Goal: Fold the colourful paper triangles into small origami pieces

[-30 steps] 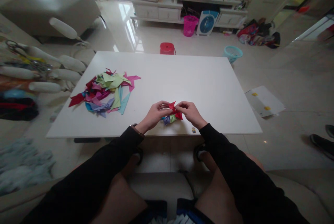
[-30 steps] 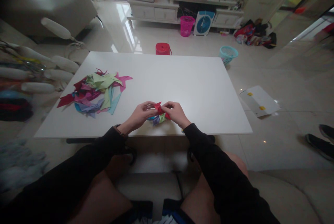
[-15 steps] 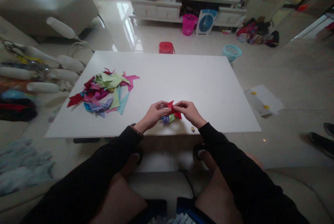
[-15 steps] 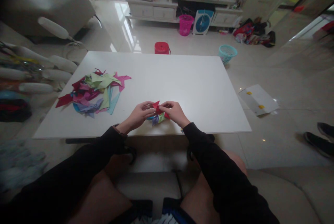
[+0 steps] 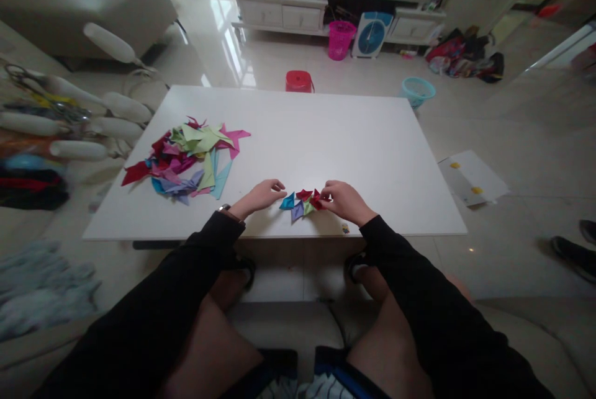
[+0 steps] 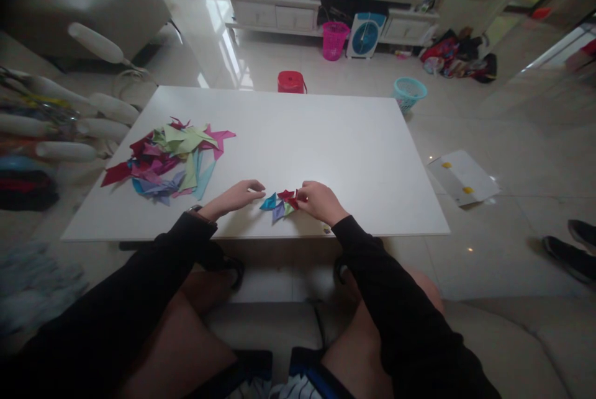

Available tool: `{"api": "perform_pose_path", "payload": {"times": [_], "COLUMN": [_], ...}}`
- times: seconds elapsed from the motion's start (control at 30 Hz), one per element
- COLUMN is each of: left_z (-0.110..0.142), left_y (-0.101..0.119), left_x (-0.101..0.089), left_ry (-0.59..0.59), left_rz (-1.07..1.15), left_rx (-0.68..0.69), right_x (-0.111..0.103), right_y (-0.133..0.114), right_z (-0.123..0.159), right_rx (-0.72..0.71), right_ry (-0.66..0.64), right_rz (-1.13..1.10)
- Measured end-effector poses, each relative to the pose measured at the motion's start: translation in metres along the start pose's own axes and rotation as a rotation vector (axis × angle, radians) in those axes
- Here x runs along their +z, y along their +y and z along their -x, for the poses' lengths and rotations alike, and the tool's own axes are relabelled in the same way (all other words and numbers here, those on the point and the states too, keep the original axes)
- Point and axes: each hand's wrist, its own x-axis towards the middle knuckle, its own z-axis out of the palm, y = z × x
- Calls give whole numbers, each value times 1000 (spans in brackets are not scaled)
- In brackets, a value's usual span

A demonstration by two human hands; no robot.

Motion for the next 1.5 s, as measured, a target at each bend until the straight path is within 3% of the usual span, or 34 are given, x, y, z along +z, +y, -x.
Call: {"api": "perform_pose_path", "payload": {"times": [0.13,0.33,0.7,1.0,1.23,1.5], "left_z": [2,2,4,3,-2,-12], "left_y": [-1,1,1,1,-6,-40], "left_x": [15,29,31,24,0,-63], "left_ry": [-148,-227,-198,-199,-83,315], "left_rz": [14,30,62,36,-39,-241], "left_rx": [-99,-122,-10,-5,-27,-210], "right_x": [17,31,34,28,20,18], "right_y": [-7,-13,-11,-9,-7,-5], "right_z": [1,0,-3,-1,0,2], "right_rx": [-87,-93,17,-5,25,32], "right_ry": [-216,-319,-294,-267,-174,-161], "right_rz": [125,213,362,351,269,235]}}
